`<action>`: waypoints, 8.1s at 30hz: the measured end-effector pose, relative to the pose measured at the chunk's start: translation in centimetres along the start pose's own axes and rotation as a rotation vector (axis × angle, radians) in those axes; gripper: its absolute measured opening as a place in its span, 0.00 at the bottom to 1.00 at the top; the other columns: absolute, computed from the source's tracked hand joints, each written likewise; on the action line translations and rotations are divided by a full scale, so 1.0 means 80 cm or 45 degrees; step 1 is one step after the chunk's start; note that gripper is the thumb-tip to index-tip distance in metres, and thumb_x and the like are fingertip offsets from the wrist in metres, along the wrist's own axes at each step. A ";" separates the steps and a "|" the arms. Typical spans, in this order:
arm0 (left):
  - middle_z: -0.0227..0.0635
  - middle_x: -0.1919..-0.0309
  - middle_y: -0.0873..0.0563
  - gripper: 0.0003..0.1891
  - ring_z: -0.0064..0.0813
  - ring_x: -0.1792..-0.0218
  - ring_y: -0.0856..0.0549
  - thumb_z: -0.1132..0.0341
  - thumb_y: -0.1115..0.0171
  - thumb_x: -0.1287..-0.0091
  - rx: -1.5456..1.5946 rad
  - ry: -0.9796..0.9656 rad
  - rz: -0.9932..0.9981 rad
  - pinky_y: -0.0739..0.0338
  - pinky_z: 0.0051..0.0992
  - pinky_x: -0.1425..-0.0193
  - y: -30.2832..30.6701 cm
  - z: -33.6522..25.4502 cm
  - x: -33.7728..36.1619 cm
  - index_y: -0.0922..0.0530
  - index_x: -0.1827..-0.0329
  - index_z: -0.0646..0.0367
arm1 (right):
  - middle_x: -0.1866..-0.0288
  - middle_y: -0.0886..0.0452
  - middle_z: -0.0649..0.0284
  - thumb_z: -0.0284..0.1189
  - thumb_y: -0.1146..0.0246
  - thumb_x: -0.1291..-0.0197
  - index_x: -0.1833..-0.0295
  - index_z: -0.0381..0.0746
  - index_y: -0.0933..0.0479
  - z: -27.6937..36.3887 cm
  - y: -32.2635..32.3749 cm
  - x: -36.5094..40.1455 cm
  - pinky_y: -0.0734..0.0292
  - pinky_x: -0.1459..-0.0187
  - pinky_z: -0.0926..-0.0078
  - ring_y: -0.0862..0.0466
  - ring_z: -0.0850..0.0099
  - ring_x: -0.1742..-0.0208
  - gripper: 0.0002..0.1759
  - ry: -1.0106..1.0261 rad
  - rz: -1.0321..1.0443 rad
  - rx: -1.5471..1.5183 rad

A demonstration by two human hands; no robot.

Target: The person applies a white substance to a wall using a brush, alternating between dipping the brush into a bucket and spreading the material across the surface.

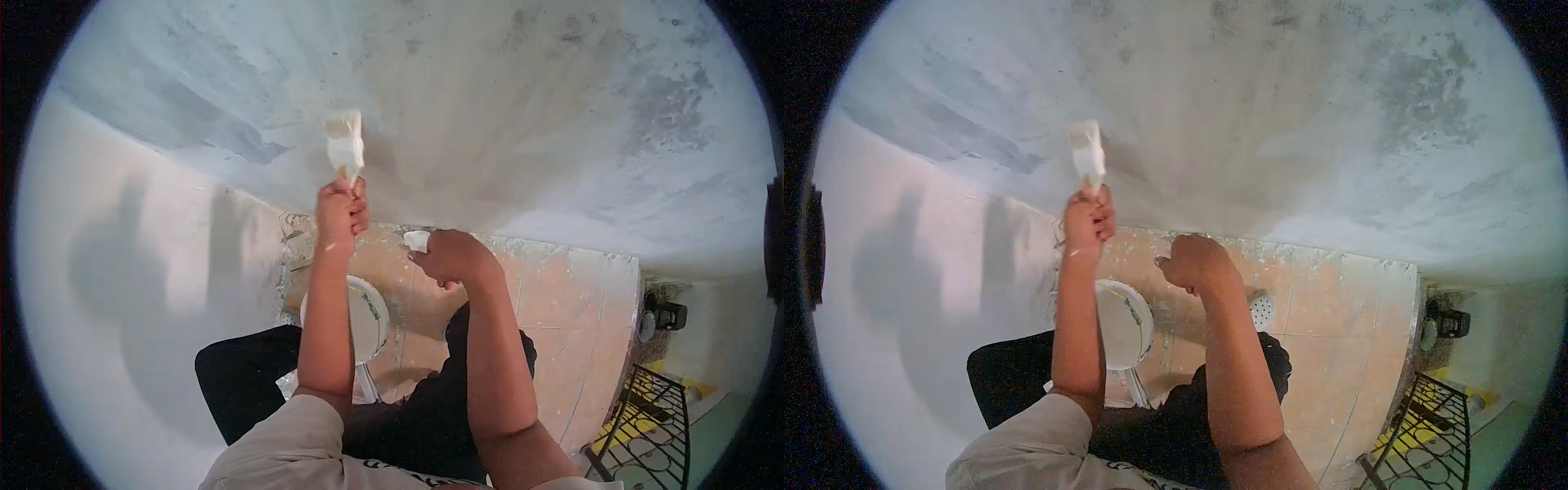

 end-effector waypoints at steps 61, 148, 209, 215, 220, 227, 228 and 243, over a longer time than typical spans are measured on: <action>0.31 0.86 0.28 0.13 0.23 0.90 0.33 0.64 0.48 0.35 -0.886 -0.198 -0.359 0.38 0.25 0.85 0.111 0.244 -0.125 0.28 0.76 0.61 | 0.86 0.22 0.57 0.46 0.44 0.41 0.82 0.34 0.23 0.000 0.003 -0.005 0.23 0.68 0.67 0.18 0.65 0.80 0.28 0.033 -0.047 0.002; 0.41 0.52 0.23 0.13 0.39 0.52 0.21 0.79 0.49 0.39 -1.384 -0.746 0.804 0.23 0.31 0.53 0.023 -0.072 0.175 0.24 0.53 0.62 | 0.78 0.24 0.41 0.39 0.55 0.32 0.74 0.29 0.26 0.090 -0.007 -0.051 0.29 0.67 0.47 0.23 0.41 0.73 0.26 0.127 -1.531 -0.454; 0.46 0.62 0.19 0.08 0.45 0.61 0.19 0.78 0.49 0.39 -1.253 -0.881 0.703 0.25 0.34 0.56 0.055 -0.091 0.152 0.22 0.62 0.65 | 0.88 0.29 0.51 0.42 0.54 0.32 0.80 0.28 0.28 0.144 0.053 0.063 0.28 0.73 0.60 0.26 0.49 0.81 0.31 -0.038 -1.271 -0.881; 0.45 0.61 0.19 0.08 0.46 0.59 0.19 0.77 0.49 0.39 -1.438 -0.901 0.737 0.24 0.36 0.56 0.053 -0.085 0.149 0.22 0.61 0.64 | 0.74 0.25 0.45 0.37 0.58 0.30 0.68 0.31 0.28 0.188 0.096 0.109 0.29 0.64 0.58 0.24 0.49 0.70 0.23 0.468 -1.654 -0.484; 0.43 0.61 0.19 0.08 0.41 0.60 0.18 0.79 0.48 0.39 -1.283 -0.780 0.742 0.22 0.33 0.60 0.045 -0.090 0.163 0.22 0.61 0.64 | 0.69 0.21 0.43 0.37 0.60 0.31 0.61 0.32 0.27 0.125 0.051 0.016 0.29 0.58 0.48 0.22 0.43 0.61 0.21 -0.003 -1.487 -0.351; 0.40 0.62 0.20 0.07 0.36 0.62 0.18 0.78 0.48 0.38 -1.376 -0.739 0.746 0.21 0.29 0.61 0.043 -0.090 0.167 0.23 0.59 0.65 | 0.70 0.21 0.41 0.40 0.58 0.32 0.67 0.32 0.24 0.028 -0.065 -0.067 0.26 0.61 0.49 0.20 0.44 0.65 0.25 -0.150 -1.161 -0.334; 0.40 0.62 0.20 0.07 0.36 0.62 0.18 0.78 0.48 0.38 -1.384 -0.734 0.758 0.21 0.29 0.61 0.043 -0.086 0.165 0.23 0.59 0.65 | 0.72 0.20 0.42 0.39 0.58 0.32 0.69 0.31 0.23 0.023 -0.077 -0.068 0.25 0.61 0.50 0.19 0.46 0.66 0.26 -0.136 -1.096 -0.213; 0.44 0.56 0.18 0.12 0.34 0.58 0.17 0.74 0.48 0.36 -1.516 -0.575 0.590 0.23 0.29 0.54 0.059 -0.026 0.115 0.26 0.50 0.67 | 0.76 0.25 0.44 0.36 0.54 0.32 0.67 0.33 0.29 0.157 0.029 0.054 0.32 0.68 0.49 0.24 0.43 0.71 0.17 0.524 -1.519 -0.497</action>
Point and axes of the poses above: each hand's wrist, its own x-axis away from the middle knuckle, its own y-axis out of the back of the hand, z = x × y, the point moved 6 cm from there along -x, towards the middle knuckle
